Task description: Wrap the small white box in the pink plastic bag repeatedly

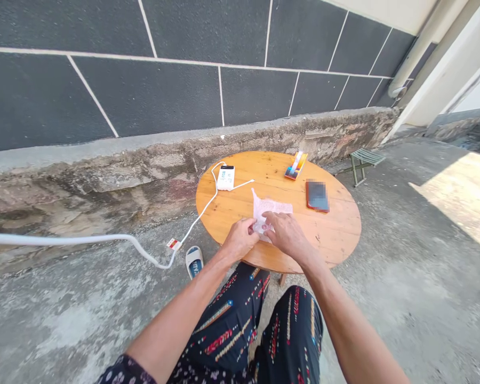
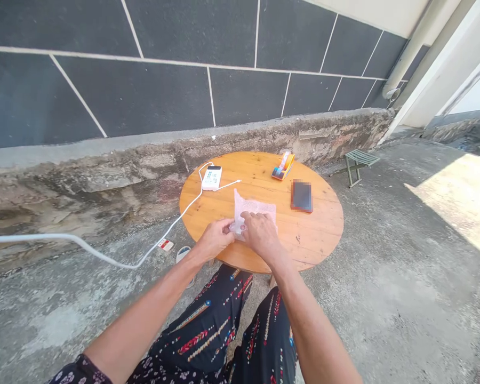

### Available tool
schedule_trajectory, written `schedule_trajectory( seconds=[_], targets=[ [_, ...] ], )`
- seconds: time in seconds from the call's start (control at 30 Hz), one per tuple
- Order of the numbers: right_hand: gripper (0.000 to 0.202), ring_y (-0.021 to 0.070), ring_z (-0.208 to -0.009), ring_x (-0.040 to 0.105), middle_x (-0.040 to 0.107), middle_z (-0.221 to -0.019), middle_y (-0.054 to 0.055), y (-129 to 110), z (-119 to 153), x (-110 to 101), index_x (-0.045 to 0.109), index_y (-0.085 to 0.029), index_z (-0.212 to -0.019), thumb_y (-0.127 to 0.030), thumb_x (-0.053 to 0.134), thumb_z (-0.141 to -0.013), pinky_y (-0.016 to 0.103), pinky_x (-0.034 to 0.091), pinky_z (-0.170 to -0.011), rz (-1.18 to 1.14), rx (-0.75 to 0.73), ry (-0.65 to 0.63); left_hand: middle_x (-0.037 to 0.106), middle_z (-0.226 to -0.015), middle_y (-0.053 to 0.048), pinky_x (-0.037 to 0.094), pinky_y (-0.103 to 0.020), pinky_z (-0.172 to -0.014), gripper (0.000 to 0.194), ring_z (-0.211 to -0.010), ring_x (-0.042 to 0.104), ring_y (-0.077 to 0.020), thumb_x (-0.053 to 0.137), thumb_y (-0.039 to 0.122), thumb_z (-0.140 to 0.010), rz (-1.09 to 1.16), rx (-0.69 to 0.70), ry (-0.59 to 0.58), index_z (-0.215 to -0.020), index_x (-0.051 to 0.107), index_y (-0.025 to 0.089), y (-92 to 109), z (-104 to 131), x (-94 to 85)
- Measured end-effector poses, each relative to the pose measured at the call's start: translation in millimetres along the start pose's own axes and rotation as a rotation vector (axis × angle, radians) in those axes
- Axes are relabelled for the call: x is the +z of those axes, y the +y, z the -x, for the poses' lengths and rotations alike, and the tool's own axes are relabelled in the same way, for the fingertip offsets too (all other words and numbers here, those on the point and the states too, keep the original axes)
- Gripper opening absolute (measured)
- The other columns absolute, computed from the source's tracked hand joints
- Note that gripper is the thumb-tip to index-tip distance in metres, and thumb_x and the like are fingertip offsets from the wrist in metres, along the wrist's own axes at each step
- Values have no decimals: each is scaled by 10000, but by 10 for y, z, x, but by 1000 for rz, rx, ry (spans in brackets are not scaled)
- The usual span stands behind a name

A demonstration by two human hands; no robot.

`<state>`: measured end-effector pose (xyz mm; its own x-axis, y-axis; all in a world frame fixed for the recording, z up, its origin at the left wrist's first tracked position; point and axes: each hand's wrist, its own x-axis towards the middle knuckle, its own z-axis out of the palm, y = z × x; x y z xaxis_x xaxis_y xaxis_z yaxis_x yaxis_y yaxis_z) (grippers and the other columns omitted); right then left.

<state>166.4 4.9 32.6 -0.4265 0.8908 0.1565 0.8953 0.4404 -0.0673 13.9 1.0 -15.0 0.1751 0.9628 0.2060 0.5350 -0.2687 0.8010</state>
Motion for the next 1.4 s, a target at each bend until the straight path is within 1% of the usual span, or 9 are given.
schedule_trajectory(
  seconds=[0.17, 0.33, 0.53, 0.77, 1.07, 1.2, 1.27, 1.33, 1.4],
  targets=[
    [337, 221, -972, 599, 676, -1006, 71, 15, 6, 28, 527, -158, -1180, -169, 523, -844, 305, 383, -837, -61, 14, 3, 622, -796, -33, 437, -240, -694, 202, -724, 558, -139, 523, 115, -770, -199, 97, 46, -880, 687, 157, 60, -31, -9],
    [379, 213, -999, 595, 650, -1071, 96, 9, 8, 30, 512, -143, -1204, -170, 552, -828, 295, 404, -855, -119, 42, 16, 616, -874, -44, 445, -254, -781, 243, -851, 580, -159, 473, 126, -840, -295, 196, -38, -897, 701, 189, 116, -41, -22],
    [404, 205, -931, 614, 632, -1078, 96, 0, 17, 51, 500, -143, -1206, -143, 563, -807, 290, 429, -801, -141, 86, 37, 550, -904, -55, 434, -261, -736, 272, -865, 530, -172, 432, 186, -882, -469, 305, -124, -946, 696, 195, 139, -30, -94],
    [416, 201, -932, 608, 614, -1074, 99, 5, 7, 68, 491, -142, -1207, -128, 566, -798, 293, 429, -803, -138, 76, 45, 517, -864, -43, 419, -252, -711, 305, -798, 506, -150, 377, 144, -889, -403, 401, -255, -973, 669, 167, 105, -92, -193],
    [371, 175, -884, 619, 610, -1089, 93, 2, -22, 105, 511, -160, -1144, -107, 555, -780, 289, 437, -805, -203, 72, 52, 605, -980, -59, 426, -271, -868, 256, -967, 541, -164, 446, 112, -854, -321, 573, -265, -819, 693, 168, 8, -284, -198],
    [404, 177, -911, 621, 588, -1163, 92, 121, 43, 74, 503, -173, -1167, -149, 576, -770, 325, 449, -843, -367, 9, 107, 628, -943, -62, 433, -279, -849, 261, -934, 548, -170, 429, 98, -854, -361, 590, -294, -796, 676, 156, 16, -286, -197],
    [353, 188, -932, 620, 600, -1150, 82, 289, 156, 55, 524, -187, -1138, -215, 572, -790, 347, 453, -852, -469, 71, 187, 626, -933, -63, 435, -278, -820, 250, -906, 546, -172, 433, 89, -844, -392, 579, -296, -764, 660, 154, 33, -279, -201],
    [238, 190, -855, 633, 643, -1052, 82, 495, 315, 58, 573, -175, -1026, -284, 544, -816, 351, 467, -813, -526, 296, 269, 622, -912, -61, 433, -274, -802, 239, -881, 542, -170, 437, 74, -831, -408, 580, -294, -731, 639, 154, 40, -277, -201],
    [265, 185, -764, 635, 663, -959, 89, 669, 478, 90, 586, -153, -978, -360, 551, -815, 320, 482, -714, -561, 483, 203, 617, -900, -56, 429, -271, -800, 232, -866, 538, -166, 439, 66, -824, -409, 593, -291, -714, 622, 156, 34, -280, -195]
  ],
)
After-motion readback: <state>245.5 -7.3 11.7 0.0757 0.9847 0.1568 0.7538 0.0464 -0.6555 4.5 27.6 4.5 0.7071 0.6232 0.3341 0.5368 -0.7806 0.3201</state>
